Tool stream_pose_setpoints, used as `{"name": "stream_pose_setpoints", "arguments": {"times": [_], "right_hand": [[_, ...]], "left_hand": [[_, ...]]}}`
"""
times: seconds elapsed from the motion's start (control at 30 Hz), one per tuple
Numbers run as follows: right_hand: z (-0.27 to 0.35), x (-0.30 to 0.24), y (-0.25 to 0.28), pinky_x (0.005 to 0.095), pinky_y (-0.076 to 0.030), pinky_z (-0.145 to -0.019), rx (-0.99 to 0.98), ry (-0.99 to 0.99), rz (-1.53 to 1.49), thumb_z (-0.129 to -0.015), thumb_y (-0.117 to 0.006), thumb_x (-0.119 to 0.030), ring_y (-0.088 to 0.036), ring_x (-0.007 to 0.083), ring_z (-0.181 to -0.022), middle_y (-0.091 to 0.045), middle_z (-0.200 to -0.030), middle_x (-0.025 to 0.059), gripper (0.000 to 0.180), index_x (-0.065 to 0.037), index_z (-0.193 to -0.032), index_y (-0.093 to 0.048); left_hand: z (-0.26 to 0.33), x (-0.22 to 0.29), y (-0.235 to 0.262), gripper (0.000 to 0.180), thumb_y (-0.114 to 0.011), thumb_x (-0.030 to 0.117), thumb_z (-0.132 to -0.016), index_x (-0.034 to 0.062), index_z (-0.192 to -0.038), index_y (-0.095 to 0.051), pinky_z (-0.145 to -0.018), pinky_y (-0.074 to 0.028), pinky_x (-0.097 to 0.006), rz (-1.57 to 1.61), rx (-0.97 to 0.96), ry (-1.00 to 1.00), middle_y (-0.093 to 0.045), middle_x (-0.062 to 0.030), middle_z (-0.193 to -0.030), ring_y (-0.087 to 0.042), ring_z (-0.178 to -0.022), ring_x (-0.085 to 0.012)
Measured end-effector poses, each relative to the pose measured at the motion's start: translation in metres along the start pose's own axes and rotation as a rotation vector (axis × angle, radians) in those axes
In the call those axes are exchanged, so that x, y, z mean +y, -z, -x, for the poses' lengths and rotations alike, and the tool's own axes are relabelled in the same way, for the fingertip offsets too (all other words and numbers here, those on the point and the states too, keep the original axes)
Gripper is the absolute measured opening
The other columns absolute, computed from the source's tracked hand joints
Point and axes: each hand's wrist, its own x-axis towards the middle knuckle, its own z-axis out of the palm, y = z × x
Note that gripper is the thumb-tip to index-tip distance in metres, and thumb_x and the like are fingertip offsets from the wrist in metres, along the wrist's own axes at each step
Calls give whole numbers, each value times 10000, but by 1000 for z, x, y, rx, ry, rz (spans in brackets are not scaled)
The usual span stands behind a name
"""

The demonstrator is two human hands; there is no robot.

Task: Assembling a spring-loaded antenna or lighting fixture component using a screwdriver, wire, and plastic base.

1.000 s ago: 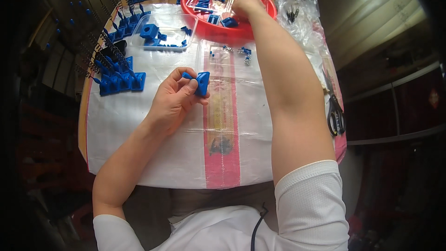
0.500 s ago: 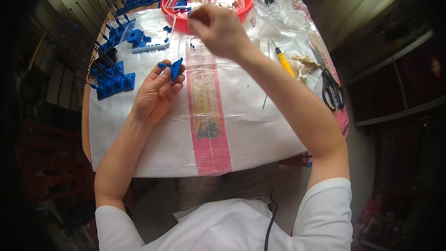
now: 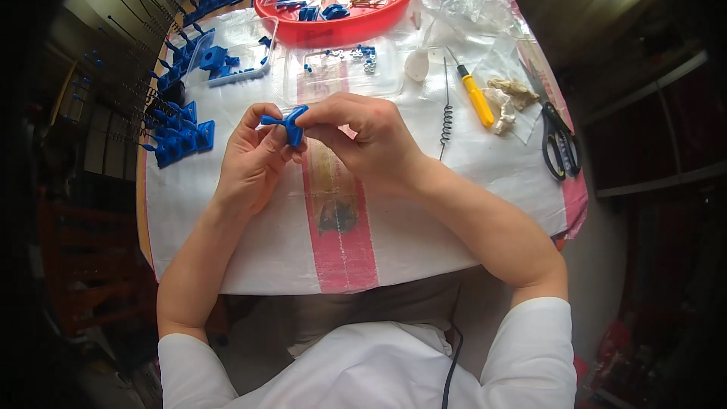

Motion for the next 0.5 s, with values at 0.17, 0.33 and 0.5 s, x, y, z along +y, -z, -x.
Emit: {"name": "stream_pose_setpoints", "arguments": {"times": [0.17,0.33,0.5], "right_hand": [[2,1,-3,299,-572,-730,25,49,57,-827,-711,30,-701,210,-860,-704,-945,101,199,-47,-1011,-716],[7,-1,-5,297,-576,-723,58,33,38,-794,-735,45,-699,212,-860,-689,-960,105,207,-42,-981,-720],[8,-2,-8,303,-573,-750,57,-114,-26,-781,-741,48,-688,214,-910,-666,-1028,102,203,-56,-952,-710]], "left_hand": [[1,-1,-2,150,-562,50,-981,40,-1121,-506,-770,-574,-320,-206,6,-120,-662,-118,-955,-672,-874,-174],[3,-1,-6,144,-536,17,-984,29,-1124,-501,-761,-575,-296,-377,-39,-217,-645,-108,-984,-658,-882,-148],[5,-2,-7,170,-508,-18,-981,32,-1143,-501,-767,-567,-282,-409,-39,-263,-627,-90,-1016,-634,-889,-127]]}}
